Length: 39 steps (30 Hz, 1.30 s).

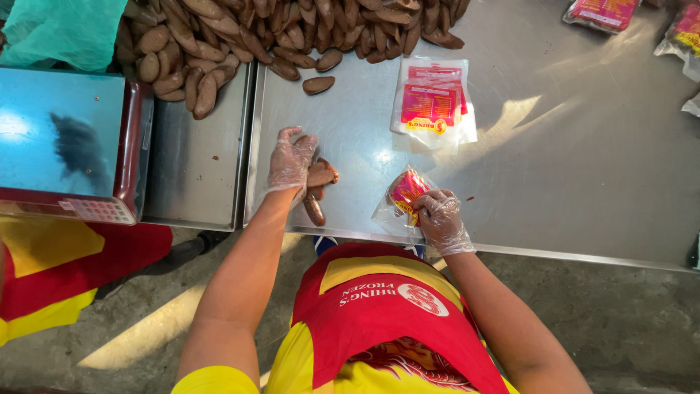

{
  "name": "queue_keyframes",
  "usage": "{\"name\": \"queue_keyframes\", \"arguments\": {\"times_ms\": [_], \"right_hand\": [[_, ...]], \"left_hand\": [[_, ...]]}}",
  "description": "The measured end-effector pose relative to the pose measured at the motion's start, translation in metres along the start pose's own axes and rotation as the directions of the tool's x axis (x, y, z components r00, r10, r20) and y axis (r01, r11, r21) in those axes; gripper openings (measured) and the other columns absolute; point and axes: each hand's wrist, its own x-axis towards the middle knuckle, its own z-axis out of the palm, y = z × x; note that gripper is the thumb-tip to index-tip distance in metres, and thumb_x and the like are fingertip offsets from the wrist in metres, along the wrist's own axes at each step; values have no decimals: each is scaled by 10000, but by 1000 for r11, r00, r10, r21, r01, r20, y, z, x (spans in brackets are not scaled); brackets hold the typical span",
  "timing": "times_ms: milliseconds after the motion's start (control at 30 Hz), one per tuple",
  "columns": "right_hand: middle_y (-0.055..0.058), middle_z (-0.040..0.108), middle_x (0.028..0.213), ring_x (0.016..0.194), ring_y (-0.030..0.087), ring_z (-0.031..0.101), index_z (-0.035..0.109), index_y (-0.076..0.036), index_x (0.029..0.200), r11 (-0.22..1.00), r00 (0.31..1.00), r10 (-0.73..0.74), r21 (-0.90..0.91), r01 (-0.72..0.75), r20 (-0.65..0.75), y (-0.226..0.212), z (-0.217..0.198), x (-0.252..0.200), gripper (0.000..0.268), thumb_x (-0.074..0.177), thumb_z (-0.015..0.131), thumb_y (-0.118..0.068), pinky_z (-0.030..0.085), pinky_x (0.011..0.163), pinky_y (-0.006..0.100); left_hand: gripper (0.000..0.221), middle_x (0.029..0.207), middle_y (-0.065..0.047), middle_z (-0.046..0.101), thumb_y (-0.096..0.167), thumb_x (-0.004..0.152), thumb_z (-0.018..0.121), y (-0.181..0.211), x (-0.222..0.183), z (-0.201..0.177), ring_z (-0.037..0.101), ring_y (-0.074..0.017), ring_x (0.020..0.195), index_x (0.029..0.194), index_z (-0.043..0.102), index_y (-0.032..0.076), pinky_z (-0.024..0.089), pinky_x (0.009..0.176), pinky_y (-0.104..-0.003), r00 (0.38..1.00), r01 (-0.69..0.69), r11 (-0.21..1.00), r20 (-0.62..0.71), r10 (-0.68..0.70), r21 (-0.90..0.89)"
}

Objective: The person weighs a portion of brown, elongated food items on a digital scale, then places them into a clear plastic bag. They seal the bag and set it aside on a metal table alongside other packaged units.

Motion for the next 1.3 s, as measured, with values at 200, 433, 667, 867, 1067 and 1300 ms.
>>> {"name": "queue_keyframes", "arguments": {"times_ms": [200, 433, 667, 867, 1067, 1300], "right_hand": [[73, 720, 902, 899, 306, 680, 708, -111, 804, 1000, 1000, 9, 17, -9, -17, -1, 0, 0, 153, 743, 671, 25, 512, 879, 468], [73, 719, 913, 909, 313, 673, 704, -108, 810, 1000, 1000, 14, 20, -13, -27, 0, 3, -2, 153, 742, 690, 28, 512, 874, 466], [79, 723, 911, 896, 316, 672, 714, -112, 801, 1000, 999, 20, 7, -20, -37, 5, 7, -4, 158, 733, 698, 29, 517, 863, 470], [81, 727, 913, 902, 311, 676, 721, -113, 806, 1000, 999, 28, -8, -28, -33, 5, 8, -5, 154, 741, 695, 24, 521, 882, 470], [86, 725, 919, 901, 315, 666, 720, -106, 814, 999, 998, 36, 15, -36, -45, 5, 8, -6, 147, 736, 701, 17, 515, 878, 473], [78, 733, 929, 923, 318, 663, 729, -111, 820, 998, 998, 56, 25, -57, 8, 5, 5, -4, 174, 731, 686, 32, 510, 895, 466]], "left_hand": [[398, 948, -72, 743, 253, 942, 686, 18, -14, -14, 703, -131, 784, 1245, 610, 6, 561, 721, -276, 957, -22, 964, 285, -57, 266], [373, 851, -107, 724, 330, 989, 617, 63, -48, -22, 636, -171, 536, 1117, 647, -19, 560, 511, -337, 914, 220, 971, 328, -240, 97], [279, 743, -118, 698, 211, 938, 594, 8, -11, -20, 617, -158, 548, 968, 682, -52, 539, 496, -313, 870, 394, 907, 380, -315, -149], [263, 802, -72, 687, 233, 913, 729, 55, -33, -27, 599, -156, 618, 1000, 725, -15, 528, 556, -333, 792, 315, 933, 492, -360, 176], [301, 922, -128, 647, 310, 936, 683, 94, -61, -16, 712, -247, 767, 1065, 677, 37, 573, 767, -375, 903, -84, 735, 363, -230, 673], [459, 1197, -211, 657, 257, 980, 617, -6, -23, -7, 698, -349, 1051, 1390, 634, 51, 547, 911, -409, 749, -659, 308, 561, 351, 687]]}}
